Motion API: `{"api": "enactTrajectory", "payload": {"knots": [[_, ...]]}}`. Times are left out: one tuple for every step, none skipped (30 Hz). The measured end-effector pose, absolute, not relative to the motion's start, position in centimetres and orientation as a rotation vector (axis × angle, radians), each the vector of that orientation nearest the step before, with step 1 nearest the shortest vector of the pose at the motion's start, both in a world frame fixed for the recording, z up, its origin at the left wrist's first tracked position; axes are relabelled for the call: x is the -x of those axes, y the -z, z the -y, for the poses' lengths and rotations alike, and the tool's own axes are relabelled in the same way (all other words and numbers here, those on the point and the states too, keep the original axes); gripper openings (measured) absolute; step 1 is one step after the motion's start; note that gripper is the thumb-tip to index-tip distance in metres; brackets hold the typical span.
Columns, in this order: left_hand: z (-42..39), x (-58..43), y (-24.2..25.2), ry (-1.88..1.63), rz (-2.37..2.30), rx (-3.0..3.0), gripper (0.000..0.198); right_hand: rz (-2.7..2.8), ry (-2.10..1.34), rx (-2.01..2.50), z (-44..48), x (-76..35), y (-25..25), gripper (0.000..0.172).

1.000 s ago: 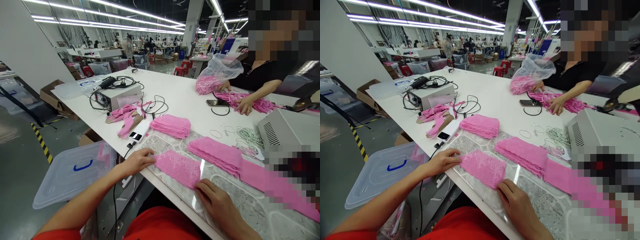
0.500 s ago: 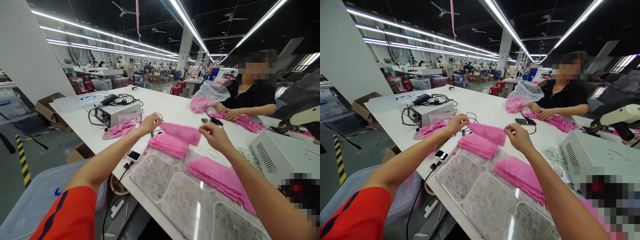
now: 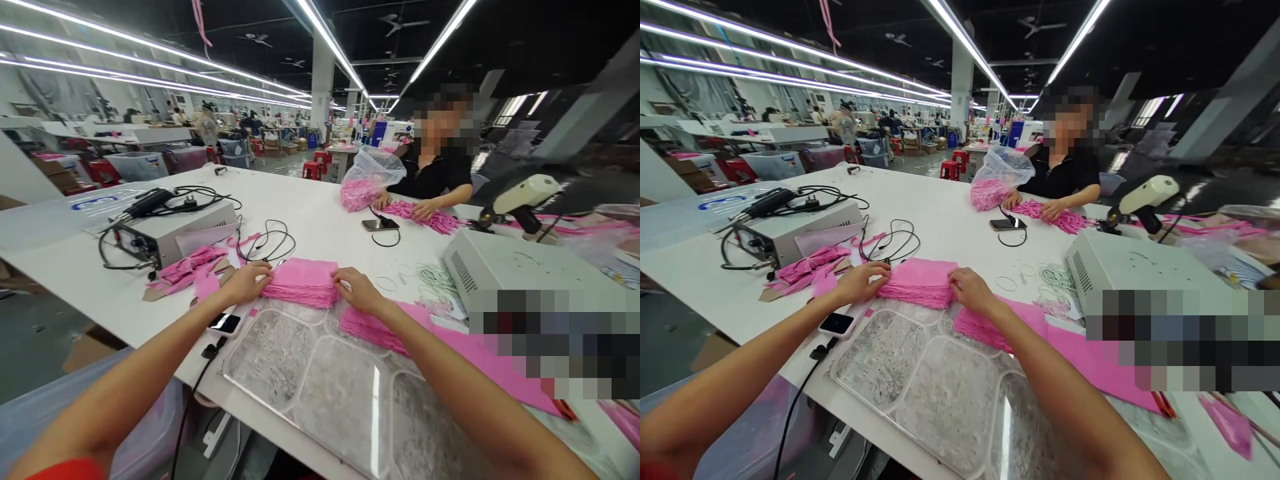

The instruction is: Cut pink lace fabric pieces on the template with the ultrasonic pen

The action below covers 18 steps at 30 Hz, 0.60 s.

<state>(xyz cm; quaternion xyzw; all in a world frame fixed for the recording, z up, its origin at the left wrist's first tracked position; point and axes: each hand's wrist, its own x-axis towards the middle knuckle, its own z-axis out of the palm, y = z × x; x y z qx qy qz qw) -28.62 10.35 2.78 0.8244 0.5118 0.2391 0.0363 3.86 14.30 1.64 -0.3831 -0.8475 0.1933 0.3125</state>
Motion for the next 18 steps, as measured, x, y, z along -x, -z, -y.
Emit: {"api": "enactTrajectory", "payload": {"knots": [[-10.5, 28.4, -3.1, -0.738, -1.561, -2.537, 0.028, 2.203, -0.534, 1.063, -14.5, -4.0, -1.9, 0.013], [-10.7, 28.1, -3.4, -0.742, -1.545, -2.547, 0.029, 2.161, -0.555, 1.123, -14.8, -4.1, -2.2, 0.016], [-10.9, 27.7, -3.7, -0.744, -1.525, -2.561, 0.032, 2.113, -0.575, 1.186, -15.2, -4.1, -2.5, 0.020], [-11.1, 27.2, -3.8, -0.743, -1.502, -2.577, 0.035, 2.066, -0.596, 1.246, -15.6, -4.0, -2.7, 0.025], [-11.3, 26.7, -3.9, -0.738, -1.477, -2.595, 0.037, 2.026, -0.620, 1.296, -15.9, -3.9, -2.8, 0.028], [-11.4, 26.1, -3.9, -0.731, -1.451, -2.612, 0.039, 1.995, -0.645, 1.334, -16.2, -3.6, -2.9, 0.030], [-11.6, 25.6, -3.8, -0.726, -1.429, -2.628, 0.039, 1.976, -0.673, 1.358, -16.3, -3.4, -3.0, 0.030], [-11.6, 25.1, -3.8, -0.723, -1.408, -2.641, 0.038, 1.964, -0.698, 1.373, -16.3, -3.3, -3.1, 0.028], [-11.6, 24.5, -3.8, -0.722, -1.390, -2.652, 0.037, 1.956, -0.718, 1.379, -16.2, -3.3, -3.3, 0.026], [-11.4, 23.9, -3.9, -0.724, -1.369, -2.661, 0.036, 1.949, -0.731, 1.380, -15.9, -3.5, -3.5, 0.024], [-11.2, 23.1, -3.9, -0.722, -1.344, -2.669, 0.036, 1.940, -0.738, 1.380, -15.4, -3.9, -3.6, 0.022], [-10.8, 22.2, -3.9, -0.713, -1.309, -2.675, 0.035, 1.929, -0.739, 1.379, -14.8, -4.7, -3.8, 0.022], [-10.4, 21.2, -3.8, -0.697, -1.266, -2.679, 0.033, 1.919, -0.740, 1.380, -14.0, -5.6, -3.9, 0.022], [-10.0, 20.0, -3.7, -0.669, -1.212, -2.682, 0.030, 1.909, -0.744, 1.387, -13.2, -6.9, -4.0, 0.021], [-9.6, 18.6, -3.4, -0.636, -1.155, -2.683, 0.026, 1.904, -0.754, 1.398, -12.3, -8.2, -3.9, 0.020], [-9.3, 17.1, -3.1, -0.606, -1.107, -2.679, 0.023, 1.905, -0.768, 1.410, -11.4, -9.6, -3.7, 0.019], [-9.2, 15.6, -2.7, -0.578, -1.064, -2.673, 0.023, 1.907, -0.783, 1.424, -10.5, -10.9, -3.4, 0.019], [-9.2, 14.2, -2.2, -0.549, -1.029, -2.666, 0.023, 1.908, -0.795, 1.438, -9.7, -12.1, -3.0, 0.018]]}}
